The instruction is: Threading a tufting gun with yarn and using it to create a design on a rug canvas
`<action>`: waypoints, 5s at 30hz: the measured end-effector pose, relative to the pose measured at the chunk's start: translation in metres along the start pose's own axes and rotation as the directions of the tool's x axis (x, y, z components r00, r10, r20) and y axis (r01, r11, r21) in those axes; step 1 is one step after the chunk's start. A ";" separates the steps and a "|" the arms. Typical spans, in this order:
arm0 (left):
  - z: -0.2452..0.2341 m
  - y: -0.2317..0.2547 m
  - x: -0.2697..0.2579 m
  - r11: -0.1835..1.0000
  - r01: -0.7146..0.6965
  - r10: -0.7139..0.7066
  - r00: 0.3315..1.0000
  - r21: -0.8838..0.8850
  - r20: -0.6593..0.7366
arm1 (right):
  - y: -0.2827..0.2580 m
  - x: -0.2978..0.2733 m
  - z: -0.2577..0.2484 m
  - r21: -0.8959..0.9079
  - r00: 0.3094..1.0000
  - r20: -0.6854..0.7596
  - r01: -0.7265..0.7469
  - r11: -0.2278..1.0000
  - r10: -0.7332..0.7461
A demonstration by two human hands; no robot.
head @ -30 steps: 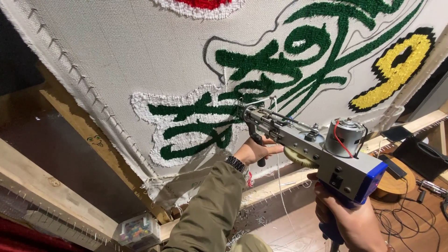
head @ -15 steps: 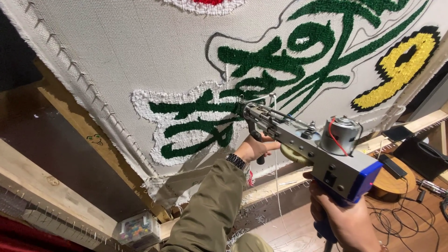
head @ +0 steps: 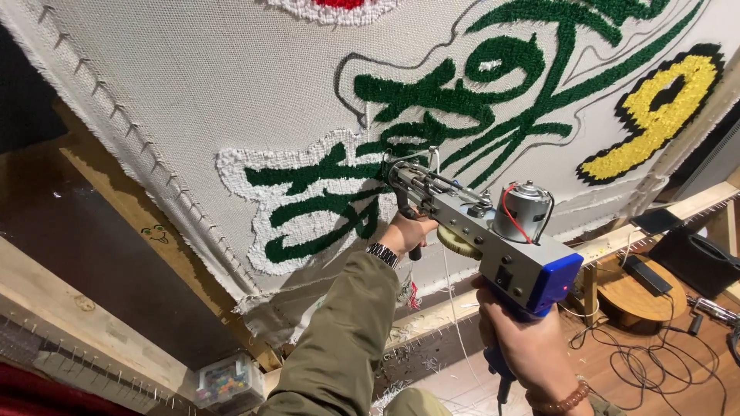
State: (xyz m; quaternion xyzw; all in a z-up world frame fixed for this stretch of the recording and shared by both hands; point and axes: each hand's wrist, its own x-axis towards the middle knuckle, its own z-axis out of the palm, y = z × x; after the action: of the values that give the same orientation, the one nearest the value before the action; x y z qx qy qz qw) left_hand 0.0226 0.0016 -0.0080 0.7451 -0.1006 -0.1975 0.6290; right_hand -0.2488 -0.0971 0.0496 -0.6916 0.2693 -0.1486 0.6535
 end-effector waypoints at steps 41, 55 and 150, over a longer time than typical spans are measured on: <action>0.042 0.025 -0.060 0.986 -0.107 0.143 0.935 -0.128 0.325 | 0.007 -0.030 -0.080 0.383 0.931 0.189 0.221 0.897 -0.311; 0.048 0.055 -0.081 0.951 -0.285 0.198 0.861 0.122 0.469 | 0.016 -0.026 -0.100 0.471 0.916 0.171 0.247 0.847 -0.362; 0.004 0.003 0.030 0.988 -0.153 0.152 0.987 0.012 0.058 | 0.011 0.032 -0.023 -0.333 0.999 0.008 -0.042 0.942 0.047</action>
State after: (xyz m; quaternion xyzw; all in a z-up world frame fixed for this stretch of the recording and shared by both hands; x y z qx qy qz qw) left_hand 0.0484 -0.0144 -0.0105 0.7345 -0.1766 -0.1693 0.6330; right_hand -0.2377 -0.1345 0.0363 -0.7870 0.3008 -0.0808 0.5326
